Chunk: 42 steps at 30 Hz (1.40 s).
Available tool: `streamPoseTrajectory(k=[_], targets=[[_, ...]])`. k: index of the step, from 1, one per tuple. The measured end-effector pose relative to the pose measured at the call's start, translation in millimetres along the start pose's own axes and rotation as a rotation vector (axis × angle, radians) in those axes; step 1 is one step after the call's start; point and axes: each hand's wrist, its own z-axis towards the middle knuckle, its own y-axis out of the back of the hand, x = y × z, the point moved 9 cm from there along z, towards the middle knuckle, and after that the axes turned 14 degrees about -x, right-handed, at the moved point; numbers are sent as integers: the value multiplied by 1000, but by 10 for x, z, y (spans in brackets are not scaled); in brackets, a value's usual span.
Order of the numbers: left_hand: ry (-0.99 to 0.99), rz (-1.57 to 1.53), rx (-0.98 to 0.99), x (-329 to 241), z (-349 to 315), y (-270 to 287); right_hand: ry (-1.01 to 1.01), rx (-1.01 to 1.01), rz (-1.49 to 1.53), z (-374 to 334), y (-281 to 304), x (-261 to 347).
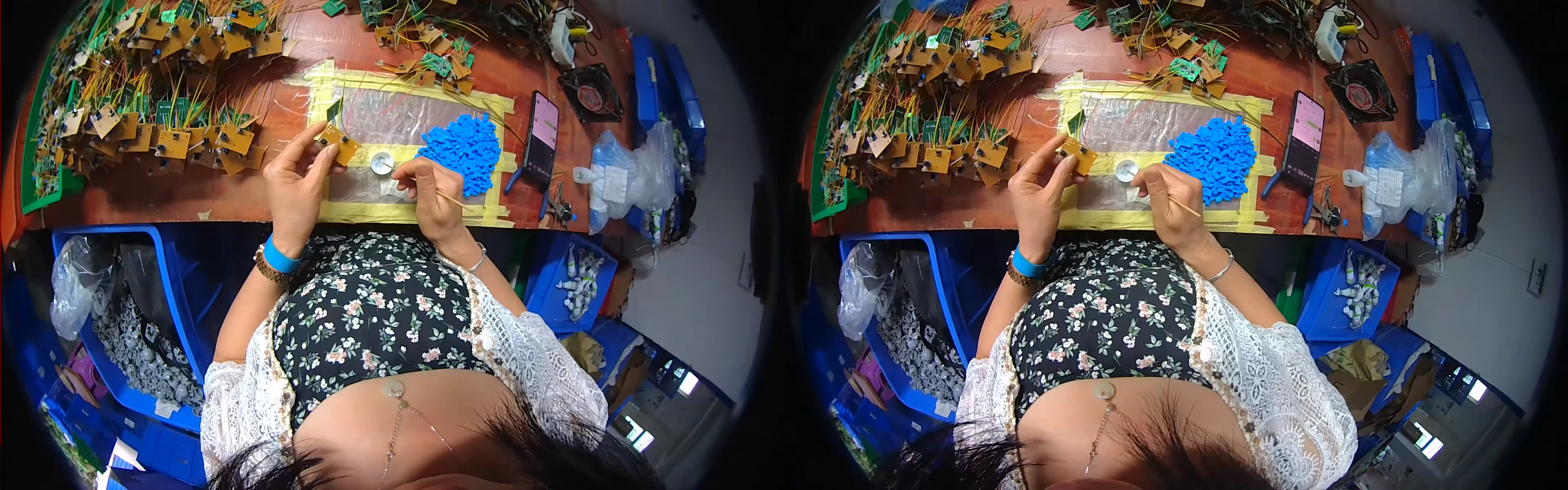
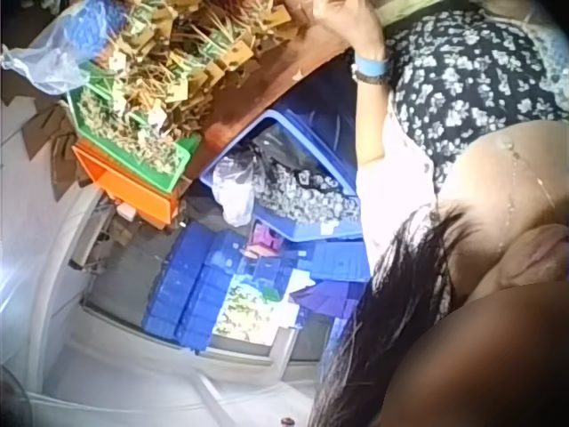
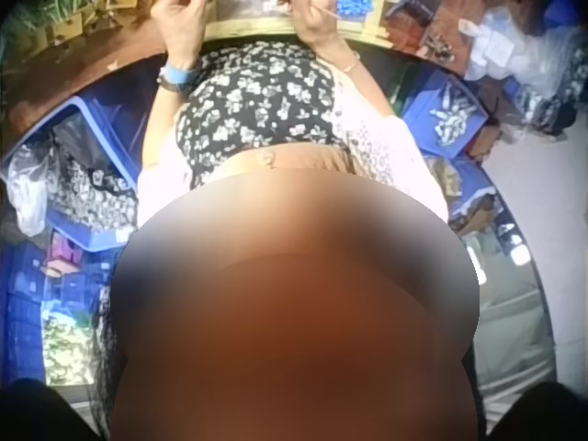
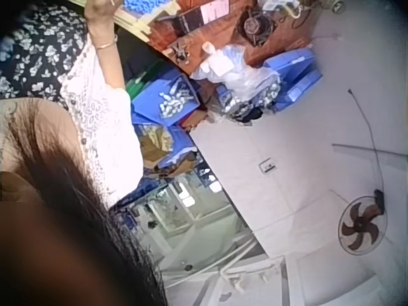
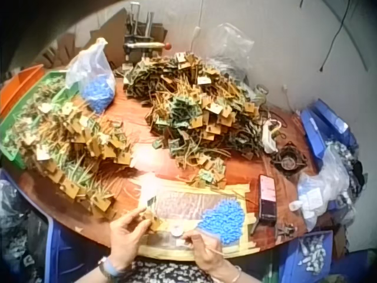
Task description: Manually attaching small components to strips of electronic circuit boards at a factory workbench.
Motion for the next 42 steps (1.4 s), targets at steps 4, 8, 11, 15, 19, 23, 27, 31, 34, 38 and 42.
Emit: streamPoseTrajectory(k=[4,8,11,15,19,23,27,31,34,38,42], targets=[[29,3,11,19,-21,-2,11,27,-53,-19,-64,-90],[-75,44,9,-75,-17,-6,-9,50,-71,-23,-61,-68],[-26,35,28,-41,-26,-20,-67,34,6,21,-4,-76],[258,-68,172,110,-112,-128,-137,-52,341,35,85,133],[437,-196,214,161,-227,-255,-72,5,347,61,-71,275],[438,-224,196,145,-235,-261,-69,1,330,49,-124,275],[445,-253,213,128,-259,-280,-82,-5,331,36,-140,219],[444,-286,225,132,-246,-284,-72,7,314,48,-165,238],[437,-275,227,134,-243,-293,-61,-8,260,51,-141,254],[396,-228,240,175,-243,-282,146,30,110,55,-164,396],[345,-195,198,102,-263,-288,-14,67,170,17,-48,246]])
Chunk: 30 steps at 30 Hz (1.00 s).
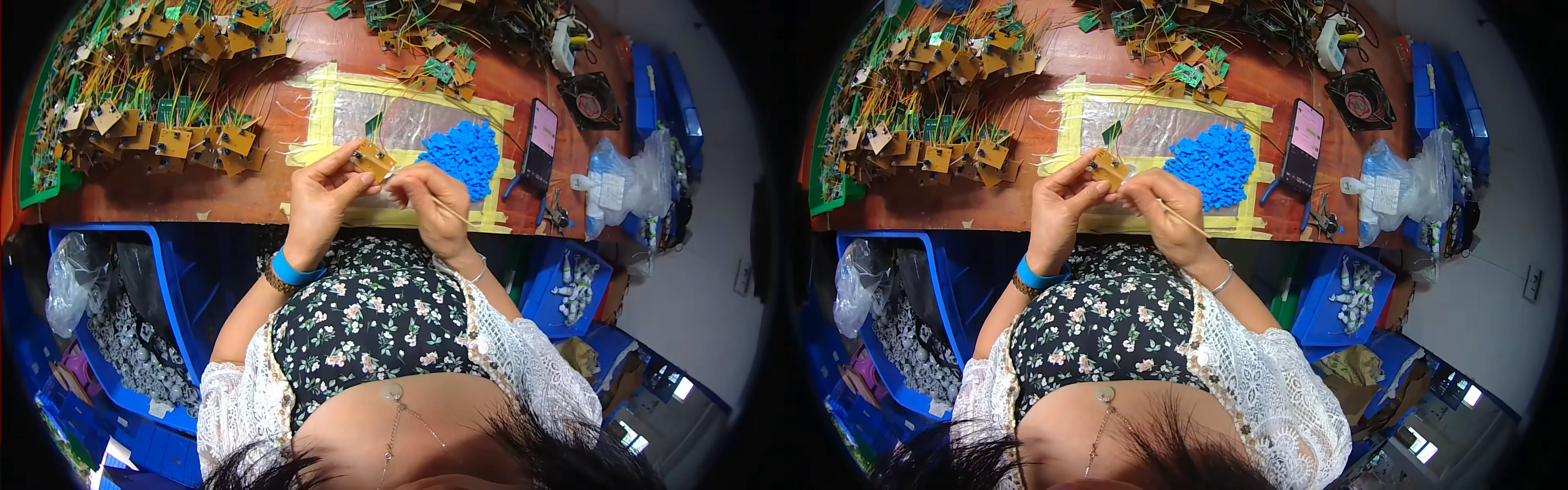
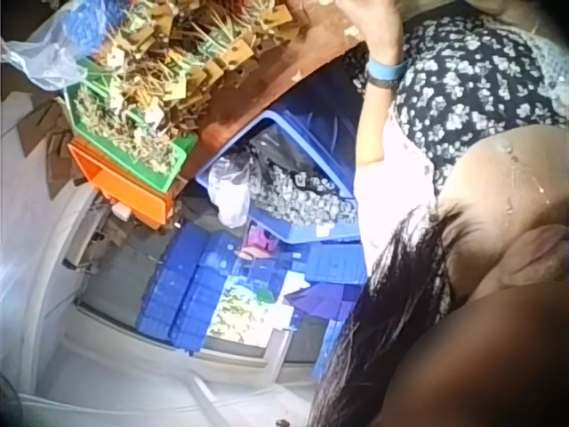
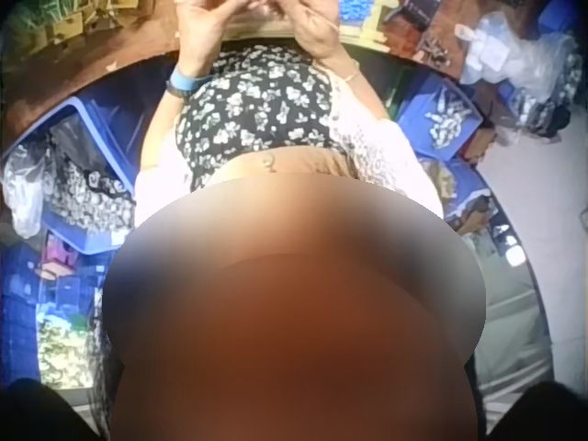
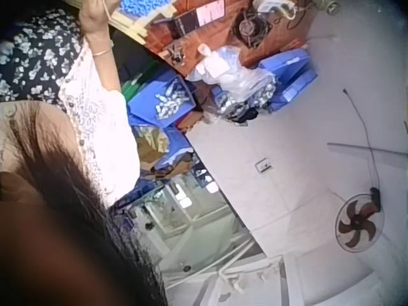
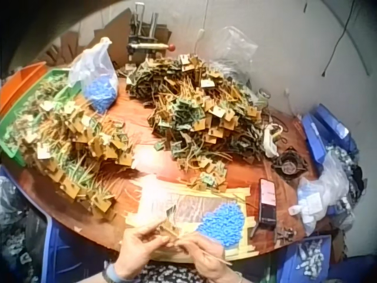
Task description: Manually attaching small components to strips of electronic circuit boards at a factory workbench.
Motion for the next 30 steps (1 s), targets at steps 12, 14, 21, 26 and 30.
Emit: streamPoseTrajectory(k=[12,14,21,26,30], targets=[[-33,-39,-89,-31,82,64,517,-254,-886,297,440,-177],[-33,-15,-83,-33,78,66,516,-258,-856,270,379,-217],[-36,20,-77,-55,82,87,471,-207,-807,291,333,-232],[-36,16,-77,-67,76,71,572,-138,-800,298,251,-162],[-39,11,-61,-50,83,64,567,-93,-839,316,220,-136]])
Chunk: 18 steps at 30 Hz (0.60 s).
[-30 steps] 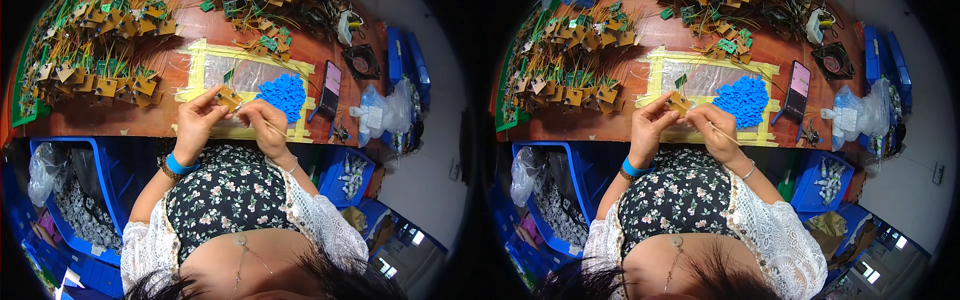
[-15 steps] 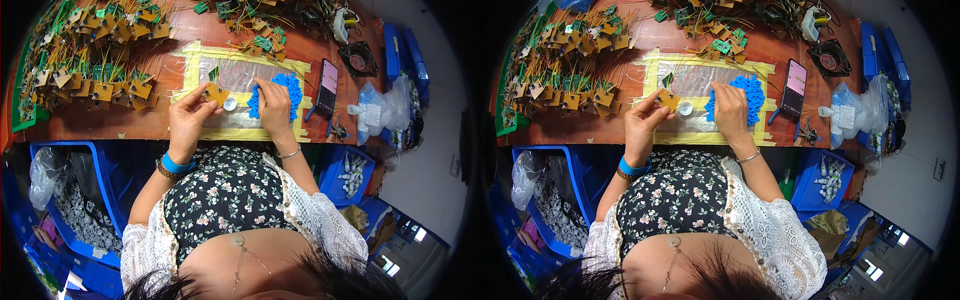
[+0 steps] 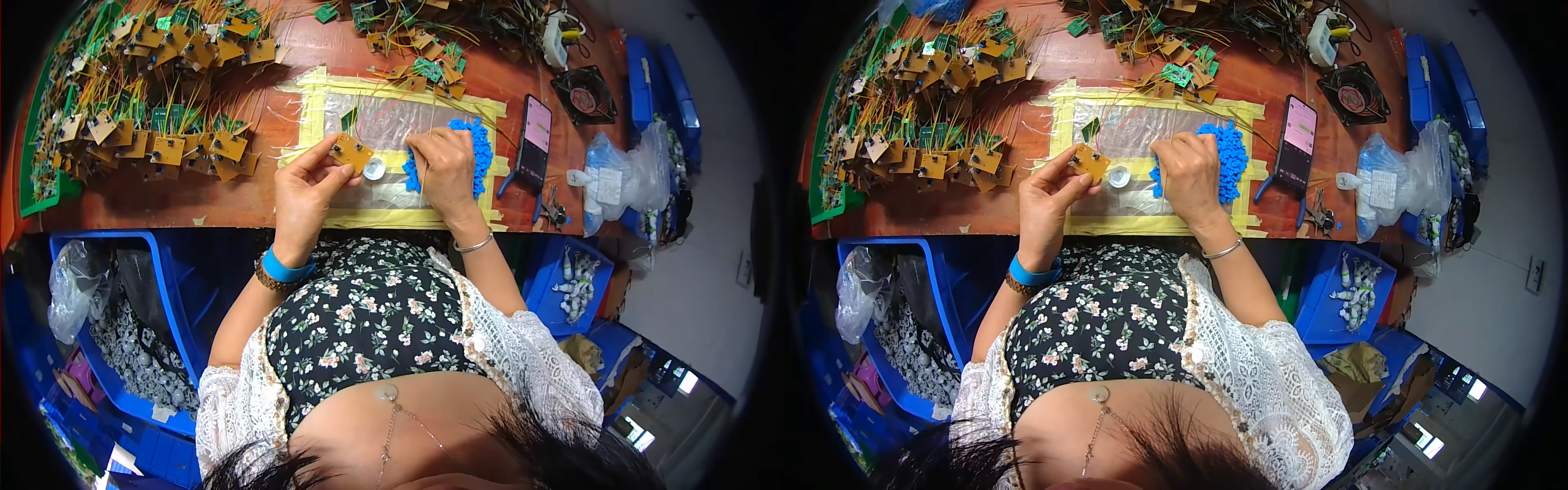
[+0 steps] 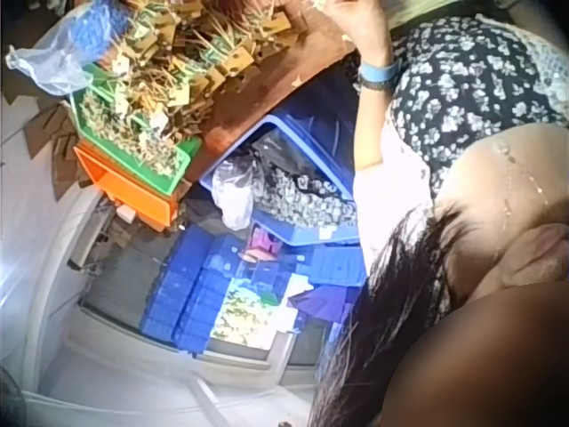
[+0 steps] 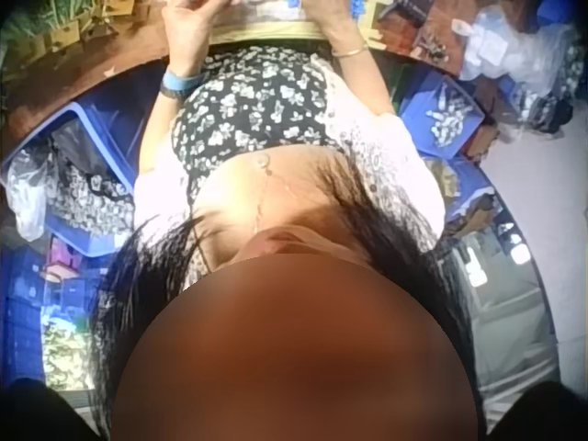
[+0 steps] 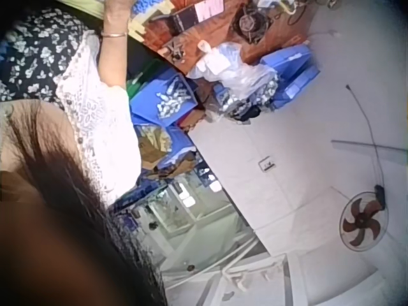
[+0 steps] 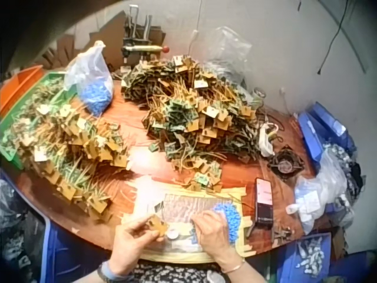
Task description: Manually attaching small components to strips of electronic circuit boards at a factory workbench.
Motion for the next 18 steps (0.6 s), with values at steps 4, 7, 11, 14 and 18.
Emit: streamPoseTrajectory(k=[4,7,11,14,18], targets=[[-57,60,22,-39,-1,-14,-70,-12,8,14,25,-16],[-64,80,36,-3,-9,-24,-133,-52,74,19,74,-32],[-32,69,87,31,-14,-101,-261,-73,423,207,204,262],[-43,74,120,18,-53,-141,-111,-51,389,265,132,489],[-25,89,126,64,-48,-122,-4,-98,283,303,108,613]])
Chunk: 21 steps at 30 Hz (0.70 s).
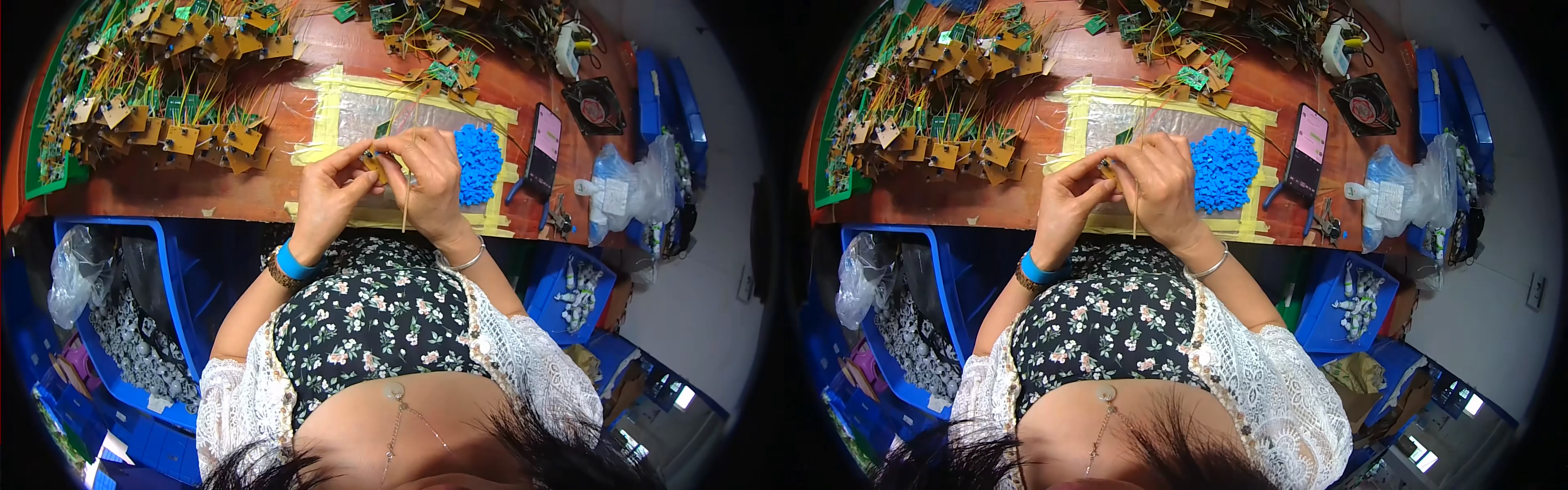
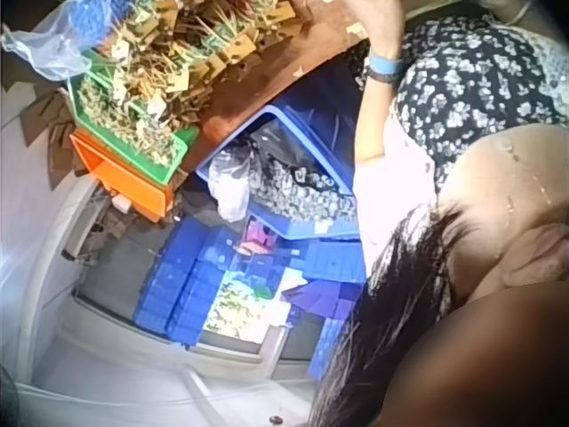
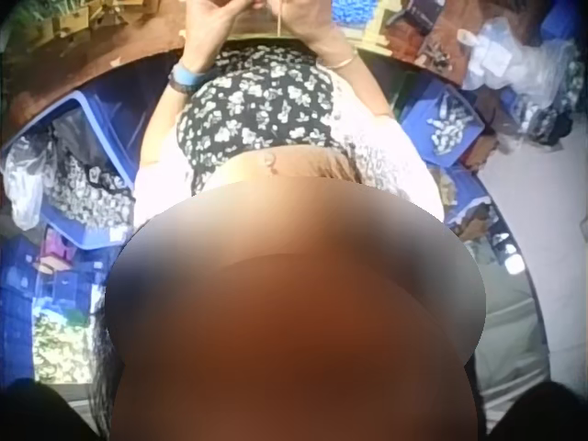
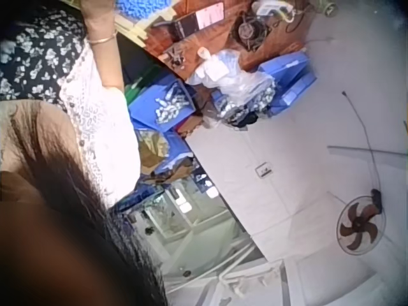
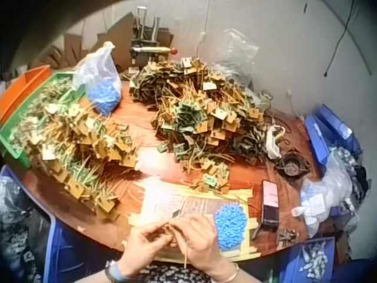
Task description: Manually attaching small components to strips of electronic circuit boards at a factory workbench.
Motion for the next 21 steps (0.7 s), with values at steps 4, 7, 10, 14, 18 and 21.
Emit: streamPoseTrajectory(k=[4,7,10,14,18,21], targets=[[41,-42,-3,1,1,15,-44,-79,67,-35,21,1],[55,-62,-20,-4,8,30,-101,-52,9,-32,45,-20],[50,-25,-12,5,10,22,-95,-10,-28,-44,21,-20],[29,39,16,-14,8,-4,-56,-50,13,-61,11,-20],[42,6,-5,-33,-9,-3,-72,-40,23,-62,17,-19],[23,28,0,-45,-8,-1,-81,-34,44,-62,2,-25]])
